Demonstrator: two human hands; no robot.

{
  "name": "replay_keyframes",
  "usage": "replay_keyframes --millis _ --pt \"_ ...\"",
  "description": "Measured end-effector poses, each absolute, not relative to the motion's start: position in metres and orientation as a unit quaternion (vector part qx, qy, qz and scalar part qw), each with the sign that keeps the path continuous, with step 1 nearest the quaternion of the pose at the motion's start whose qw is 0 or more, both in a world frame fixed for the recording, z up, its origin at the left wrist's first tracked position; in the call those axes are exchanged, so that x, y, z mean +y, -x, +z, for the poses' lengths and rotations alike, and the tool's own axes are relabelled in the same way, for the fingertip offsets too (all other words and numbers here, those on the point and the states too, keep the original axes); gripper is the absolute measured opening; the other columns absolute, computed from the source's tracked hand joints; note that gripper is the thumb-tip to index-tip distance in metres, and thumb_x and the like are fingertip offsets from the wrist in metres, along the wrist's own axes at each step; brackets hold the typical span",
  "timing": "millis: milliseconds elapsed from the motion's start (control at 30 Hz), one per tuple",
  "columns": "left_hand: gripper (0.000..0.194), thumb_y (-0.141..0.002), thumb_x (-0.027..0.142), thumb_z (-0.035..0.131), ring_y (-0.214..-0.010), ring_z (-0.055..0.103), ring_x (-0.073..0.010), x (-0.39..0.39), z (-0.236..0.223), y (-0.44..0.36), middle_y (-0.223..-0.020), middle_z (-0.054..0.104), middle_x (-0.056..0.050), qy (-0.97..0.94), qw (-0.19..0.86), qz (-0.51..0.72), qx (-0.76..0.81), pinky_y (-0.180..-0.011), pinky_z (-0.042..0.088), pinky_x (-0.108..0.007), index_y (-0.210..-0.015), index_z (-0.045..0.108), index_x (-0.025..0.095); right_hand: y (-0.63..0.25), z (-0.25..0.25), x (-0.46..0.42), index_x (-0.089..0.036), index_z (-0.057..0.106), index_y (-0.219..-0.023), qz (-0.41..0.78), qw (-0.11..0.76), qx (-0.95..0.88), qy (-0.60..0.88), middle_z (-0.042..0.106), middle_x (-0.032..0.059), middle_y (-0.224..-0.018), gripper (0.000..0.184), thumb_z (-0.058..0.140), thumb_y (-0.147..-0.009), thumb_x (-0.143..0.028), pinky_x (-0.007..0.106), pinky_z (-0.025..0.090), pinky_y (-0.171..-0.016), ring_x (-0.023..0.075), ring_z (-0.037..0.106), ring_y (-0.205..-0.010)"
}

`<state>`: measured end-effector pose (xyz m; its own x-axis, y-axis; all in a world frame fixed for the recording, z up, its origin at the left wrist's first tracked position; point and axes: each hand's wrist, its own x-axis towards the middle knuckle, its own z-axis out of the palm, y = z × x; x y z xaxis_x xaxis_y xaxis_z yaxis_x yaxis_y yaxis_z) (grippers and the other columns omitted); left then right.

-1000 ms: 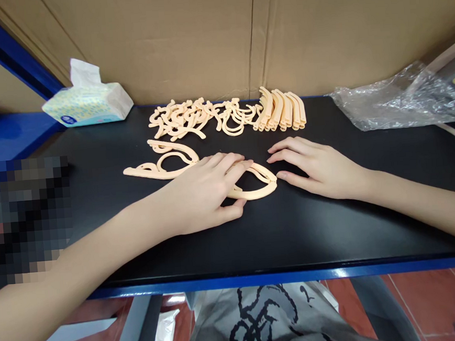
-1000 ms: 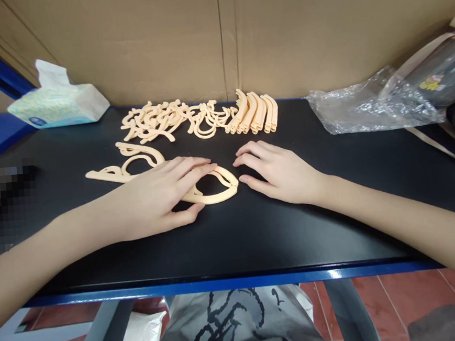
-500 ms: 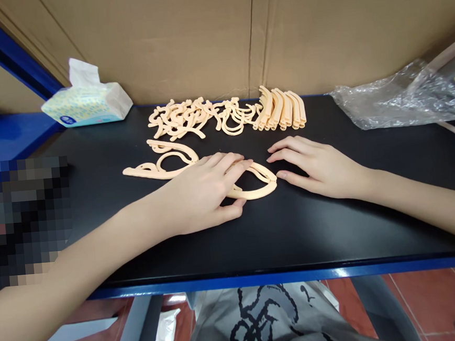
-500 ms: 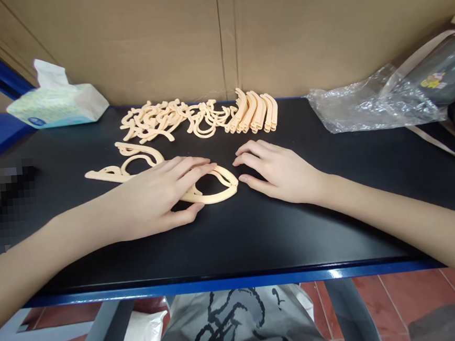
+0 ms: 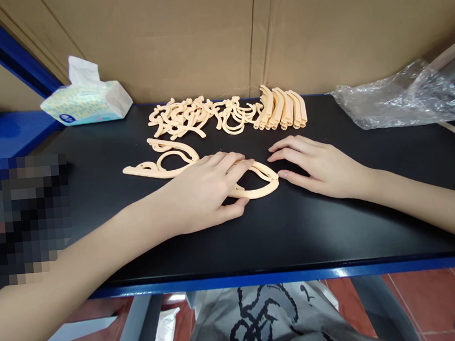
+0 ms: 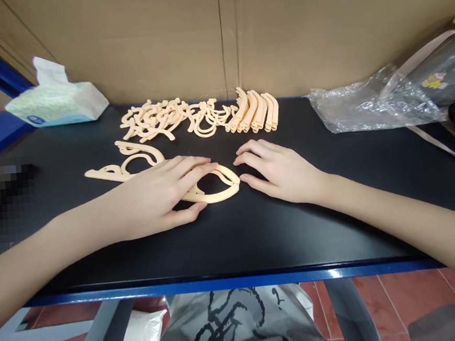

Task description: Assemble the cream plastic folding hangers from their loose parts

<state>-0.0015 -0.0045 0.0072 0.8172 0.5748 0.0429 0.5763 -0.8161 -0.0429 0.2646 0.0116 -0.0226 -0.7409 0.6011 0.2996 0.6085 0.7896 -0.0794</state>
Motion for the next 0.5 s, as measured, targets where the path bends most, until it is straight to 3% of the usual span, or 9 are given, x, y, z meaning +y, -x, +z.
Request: replay_keyframes --millis 500 --pt "0.052 -0.095 0.036 0.045 -0.12 0.052 -0.0289 -0.0069 0.0083 0.0014 -0.139 0.05 -0.014 0.953 0.028 -0.013 -0.301 -0.102 0.043 -0.042 -0.139 0.044 0.009 -0.264 -0.022 0.011 -0.018 0.057 -0.117 -0.005 0.16 -0.931 0.327 0.058 0.0127 -0.124 0.028 0.044 -0.098 -0.034 0.043 0.05 -0.096 0.0247 0.057 -0.112"
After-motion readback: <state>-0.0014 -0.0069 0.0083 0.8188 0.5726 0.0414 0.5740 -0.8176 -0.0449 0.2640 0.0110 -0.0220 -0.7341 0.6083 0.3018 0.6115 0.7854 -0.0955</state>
